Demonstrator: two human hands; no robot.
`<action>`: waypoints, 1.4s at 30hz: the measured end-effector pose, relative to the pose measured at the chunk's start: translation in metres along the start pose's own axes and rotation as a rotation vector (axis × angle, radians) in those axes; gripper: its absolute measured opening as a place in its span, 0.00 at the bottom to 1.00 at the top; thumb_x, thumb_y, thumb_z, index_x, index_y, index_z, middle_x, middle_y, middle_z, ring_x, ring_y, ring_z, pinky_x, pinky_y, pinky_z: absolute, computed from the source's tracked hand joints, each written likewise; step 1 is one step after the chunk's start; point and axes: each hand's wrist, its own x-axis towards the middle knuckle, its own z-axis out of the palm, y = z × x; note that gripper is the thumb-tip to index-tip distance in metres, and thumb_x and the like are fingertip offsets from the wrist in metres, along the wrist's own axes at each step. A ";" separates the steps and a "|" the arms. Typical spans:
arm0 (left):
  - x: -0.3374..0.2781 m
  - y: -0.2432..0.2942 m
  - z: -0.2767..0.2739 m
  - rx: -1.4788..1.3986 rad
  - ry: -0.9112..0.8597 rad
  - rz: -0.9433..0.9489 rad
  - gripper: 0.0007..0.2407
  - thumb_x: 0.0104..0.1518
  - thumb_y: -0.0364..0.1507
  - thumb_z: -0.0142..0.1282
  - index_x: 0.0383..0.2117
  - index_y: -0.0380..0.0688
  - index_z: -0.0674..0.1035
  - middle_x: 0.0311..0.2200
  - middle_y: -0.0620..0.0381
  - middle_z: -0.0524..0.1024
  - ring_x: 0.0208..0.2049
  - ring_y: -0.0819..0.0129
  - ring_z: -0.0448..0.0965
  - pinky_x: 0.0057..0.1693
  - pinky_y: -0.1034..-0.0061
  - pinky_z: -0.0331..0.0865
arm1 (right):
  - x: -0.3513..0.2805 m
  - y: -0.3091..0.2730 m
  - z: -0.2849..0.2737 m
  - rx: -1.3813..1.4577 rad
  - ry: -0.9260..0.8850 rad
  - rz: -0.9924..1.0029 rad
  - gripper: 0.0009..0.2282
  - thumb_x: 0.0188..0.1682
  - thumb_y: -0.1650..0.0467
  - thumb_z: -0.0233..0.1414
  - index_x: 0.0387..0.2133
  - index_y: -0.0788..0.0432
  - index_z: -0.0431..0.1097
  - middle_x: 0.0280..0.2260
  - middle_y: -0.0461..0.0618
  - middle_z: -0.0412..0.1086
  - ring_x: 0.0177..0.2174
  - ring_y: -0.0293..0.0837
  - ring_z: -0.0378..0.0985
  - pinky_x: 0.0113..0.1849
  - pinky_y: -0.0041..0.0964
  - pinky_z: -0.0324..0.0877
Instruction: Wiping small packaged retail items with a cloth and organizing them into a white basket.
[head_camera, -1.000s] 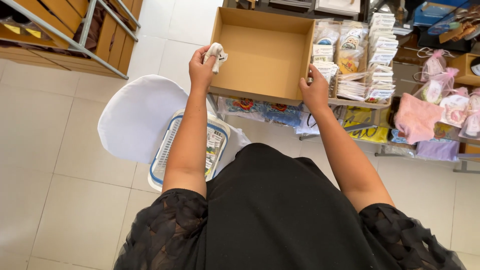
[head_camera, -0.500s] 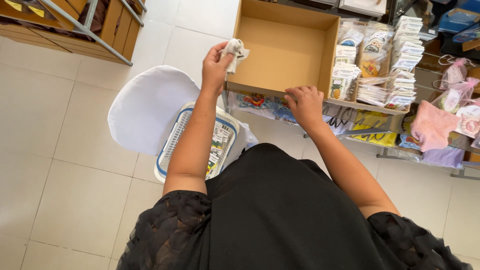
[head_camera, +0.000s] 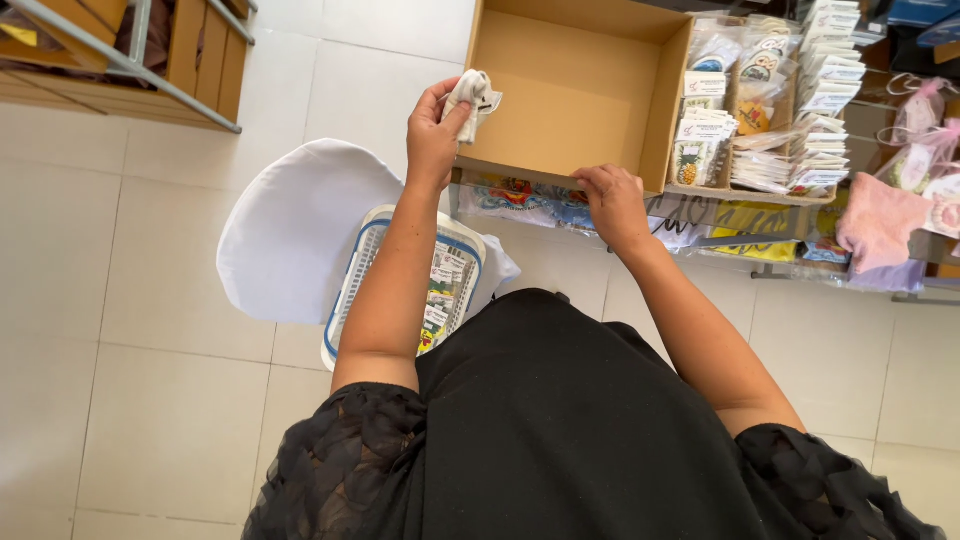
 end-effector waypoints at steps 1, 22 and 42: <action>0.000 0.000 0.001 -0.002 -0.010 -0.001 0.13 0.59 0.20 0.54 0.51 0.38 0.77 0.44 0.48 0.82 0.42 0.69 0.82 0.47 0.80 0.78 | 0.001 0.002 0.000 -0.005 0.006 0.007 0.06 0.55 0.74 0.53 0.39 0.58 0.78 0.34 0.46 0.74 0.35 0.45 0.73 0.46 0.41 0.60; -0.006 0.003 0.031 0.109 -0.101 0.116 0.12 0.58 0.21 0.59 0.49 0.45 0.79 0.41 0.52 0.81 0.42 0.70 0.81 0.47 0.74 0.80 | -0.002 0.029 0.008 -0.022 0.121 -0.063 0.02 0.55 0.67 0.56 0.38 0.46 0.76 0.34 0.45 0.75 0.40 0.49 0.80 0.47 0.44 0.67; -0.115 -0.074 0.234 0.573 -0.697 -0.024 0.16 0.53 0.35 0.60 0.50 0.72 0.80 0.39 0.68 0.84 0.45 0.70 0.83 0.51 0.71 0.75 | -0.099 0.207 -0.118 -0.047 0.397 0.088 0.10 0.50 0.79 0.57 0.42 0.57 0.79 0.36 0.58 0.75 0.39 0.62 0.79 0.41 0.51 0.74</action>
